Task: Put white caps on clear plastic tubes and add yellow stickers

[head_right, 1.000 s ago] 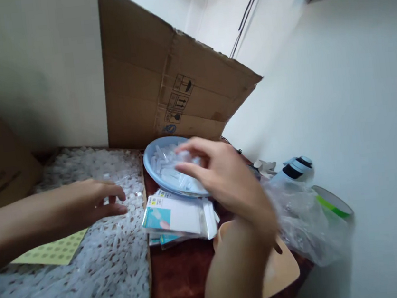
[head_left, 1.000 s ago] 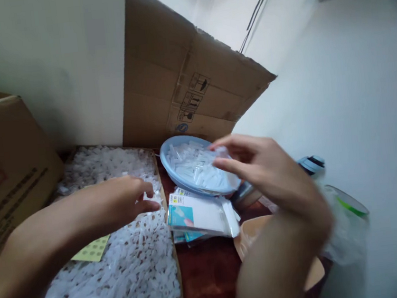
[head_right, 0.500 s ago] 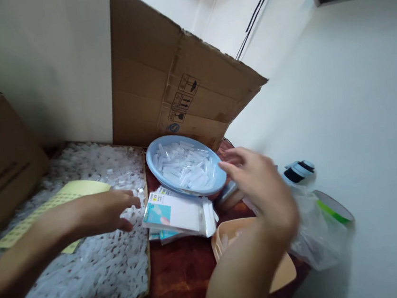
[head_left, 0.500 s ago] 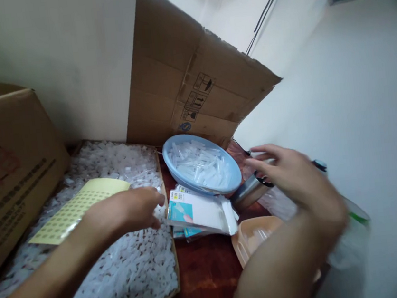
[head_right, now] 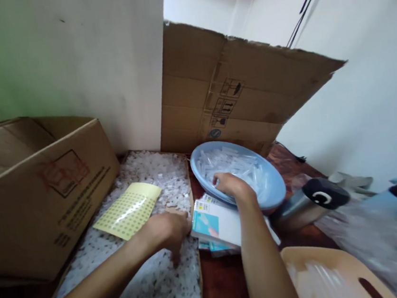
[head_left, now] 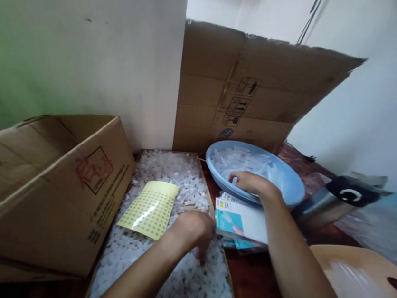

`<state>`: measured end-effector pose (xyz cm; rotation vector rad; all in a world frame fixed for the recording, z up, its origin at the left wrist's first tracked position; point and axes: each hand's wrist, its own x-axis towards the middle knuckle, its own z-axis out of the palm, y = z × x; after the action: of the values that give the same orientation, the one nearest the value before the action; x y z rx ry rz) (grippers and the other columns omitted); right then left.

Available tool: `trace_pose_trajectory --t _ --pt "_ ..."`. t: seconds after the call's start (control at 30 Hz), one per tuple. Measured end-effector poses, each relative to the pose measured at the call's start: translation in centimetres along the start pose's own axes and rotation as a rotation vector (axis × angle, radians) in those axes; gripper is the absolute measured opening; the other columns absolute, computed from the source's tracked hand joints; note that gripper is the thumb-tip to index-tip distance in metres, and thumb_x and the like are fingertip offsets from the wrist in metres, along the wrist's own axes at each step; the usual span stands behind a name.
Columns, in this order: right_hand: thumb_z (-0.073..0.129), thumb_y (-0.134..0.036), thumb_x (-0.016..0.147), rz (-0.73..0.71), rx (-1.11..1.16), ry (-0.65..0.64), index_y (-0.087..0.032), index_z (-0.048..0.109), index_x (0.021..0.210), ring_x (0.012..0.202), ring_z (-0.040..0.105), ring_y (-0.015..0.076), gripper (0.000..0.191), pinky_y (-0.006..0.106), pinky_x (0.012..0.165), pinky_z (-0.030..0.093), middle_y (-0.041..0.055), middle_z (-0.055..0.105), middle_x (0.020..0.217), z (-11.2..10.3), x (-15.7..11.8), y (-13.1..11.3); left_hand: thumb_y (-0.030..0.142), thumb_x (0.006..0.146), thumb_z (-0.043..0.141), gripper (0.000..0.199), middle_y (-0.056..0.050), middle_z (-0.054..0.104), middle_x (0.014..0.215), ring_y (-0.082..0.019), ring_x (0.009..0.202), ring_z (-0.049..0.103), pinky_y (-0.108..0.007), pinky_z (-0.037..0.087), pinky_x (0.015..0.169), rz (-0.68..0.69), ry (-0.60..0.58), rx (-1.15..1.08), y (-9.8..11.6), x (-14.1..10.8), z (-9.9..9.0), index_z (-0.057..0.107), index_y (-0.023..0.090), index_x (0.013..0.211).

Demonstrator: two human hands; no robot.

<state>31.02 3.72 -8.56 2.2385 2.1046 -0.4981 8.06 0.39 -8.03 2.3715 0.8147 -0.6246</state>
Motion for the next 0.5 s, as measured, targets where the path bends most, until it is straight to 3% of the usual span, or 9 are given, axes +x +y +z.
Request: trace_pose_trajectory --t 0.13,0.2,0.3,0.4,0.5 --pt "0.065 -0.037 0.1 0.074 -0.035 -0.012 -0.013 0.068 0.099 0.084 0.067 0.016 0.024 0.034 0.08 0.058 0.0043 0.069 0.095 0.0 0.7 0.4 0.009 0.07 0.075 0.037 -0.018 0.079 0.099 -0.035 0.083 0.076 -0.043 0.061 0.076 0.007 -0.037 -0.037 -0.9 0.2 -0.1 0.077 0.014 0.107" --pt "0.067 -0.031 0.096 0.083 -0.022 0.029 -0.015 0.069 0.088 0.08 0.066 0.0169 0.018 0.033 0.078 0.055 0.0055 0.07 0.089 -0.2 0.8 0.5 0.006 0.075 0.065 0.039 -0.015 0.079 0.092 -0.029 0.069 0.074 -0.037 0.059 0.064 0.009 -0.059 -0.083 -1.7 0.3 -0.2 0.075 0.013 0.112" --pt "0.066 -0.02 0.087 0.095 0.006 0.133 -0.016 0.072 0.083 0.083 0.068 0.0245 0.008 0.034 0.075 0.05 0.0116 0.073 0.088 -1.0 0.5 0.5 0.007 0.077 0.06 0.042 -0.013 0.078 0.097 -0.024 0.062 0.072 -0.031 0.055 0.056 0.023 -0.055 -0.15 -2.7 0.1 -0.7 0.071 0.013 0.117" --pt "0.06 -0.025 0.088 0.079 0.032 0.237 -0.013 0.074 0.107 0.09 0.068 0.0294 0.026 0.036 0.077 0.048 0.0144 0.074 0.097 -2.6 -0.8 -0.4 0.007 0.076 0.058 0.037 -0.013 0.077 0.094 -0.023 0.064 0.071 -0.028 0.051 0.054 0.04 0.007 -0.19 -3.6 -0.6 -1.5 0.071 0.012 0.11" --pt "0.055 -0.031 0.093 -0.015 0.07 0.308 -0.017 0.064 0.135 0.094 0.067 0.027 0.046 0.034 0.081 0.047 0.0113 0.073 0.106 -4.4 -3.5 -2.8 0.008 0.078 0.053 0.039 -0.011 0.074 0.092 -0.02 0.064 0.07 -0.025 0.05 0.052 0.052 0.072 -0.241 -4.5 -1.3 -2.1 0.068 0.015 0.114"
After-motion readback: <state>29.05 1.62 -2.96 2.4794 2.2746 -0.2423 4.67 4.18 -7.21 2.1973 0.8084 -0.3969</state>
